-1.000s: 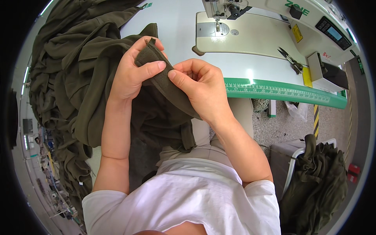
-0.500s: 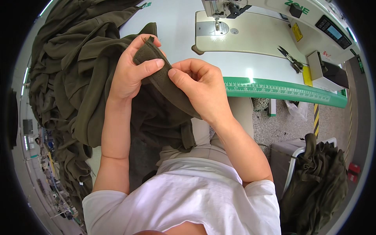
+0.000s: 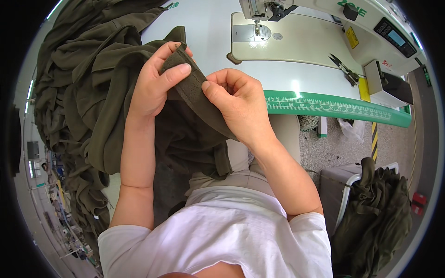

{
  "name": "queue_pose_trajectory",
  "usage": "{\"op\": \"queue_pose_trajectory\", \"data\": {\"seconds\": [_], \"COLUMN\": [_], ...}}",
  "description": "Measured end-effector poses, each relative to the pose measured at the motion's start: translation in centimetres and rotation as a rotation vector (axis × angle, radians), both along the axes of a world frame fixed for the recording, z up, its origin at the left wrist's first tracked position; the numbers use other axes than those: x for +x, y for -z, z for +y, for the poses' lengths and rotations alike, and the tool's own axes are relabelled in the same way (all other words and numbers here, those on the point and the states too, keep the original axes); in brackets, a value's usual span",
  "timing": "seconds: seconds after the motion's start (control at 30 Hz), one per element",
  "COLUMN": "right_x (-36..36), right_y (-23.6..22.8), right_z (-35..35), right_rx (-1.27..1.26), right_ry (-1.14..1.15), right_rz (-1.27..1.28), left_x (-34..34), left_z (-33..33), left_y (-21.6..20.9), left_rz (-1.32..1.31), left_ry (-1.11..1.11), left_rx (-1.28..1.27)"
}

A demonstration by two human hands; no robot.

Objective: The worker is inspecting and preparing green fabric pieces at a sewing workstation on a factory floor.

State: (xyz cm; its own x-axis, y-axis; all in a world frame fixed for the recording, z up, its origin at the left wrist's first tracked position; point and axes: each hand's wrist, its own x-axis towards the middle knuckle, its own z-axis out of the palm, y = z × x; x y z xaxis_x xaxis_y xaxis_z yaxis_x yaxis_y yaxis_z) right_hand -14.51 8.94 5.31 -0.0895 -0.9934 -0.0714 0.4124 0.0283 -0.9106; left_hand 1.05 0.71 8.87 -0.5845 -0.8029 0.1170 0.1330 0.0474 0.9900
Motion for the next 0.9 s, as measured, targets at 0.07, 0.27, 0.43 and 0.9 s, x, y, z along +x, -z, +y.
{"op": "queue_pose_trajectory", "data": {"seconds": [0.07,0.27,0.43,0.9], "right_x": [0.0,-0.1,-0.1,-0.2], "right_y": [0.0,0.1,0.2,0.5], "right_z": [0.0,0.1,0.2,0.2], "right_rx": [0.003,0.003,0.006,0.000], "right_ry": [0.002,0.007,0.018,0.033], "right_rz": [-0.011,0.024,0.018,0.022], "left_x": [0.3,0.5,0.2,-0.1], "left_z": [-0.2,-0.7,-0.8,-1.2], "left_y": [-0.1,-0.2,-0.1,0.0], "left_rz": [0.007,0.027,0.037,0.016], "left_ry": [0.002,0.014,0.019,0.027], "left_rx": [0.014,0.021,0.035,0.030]}}
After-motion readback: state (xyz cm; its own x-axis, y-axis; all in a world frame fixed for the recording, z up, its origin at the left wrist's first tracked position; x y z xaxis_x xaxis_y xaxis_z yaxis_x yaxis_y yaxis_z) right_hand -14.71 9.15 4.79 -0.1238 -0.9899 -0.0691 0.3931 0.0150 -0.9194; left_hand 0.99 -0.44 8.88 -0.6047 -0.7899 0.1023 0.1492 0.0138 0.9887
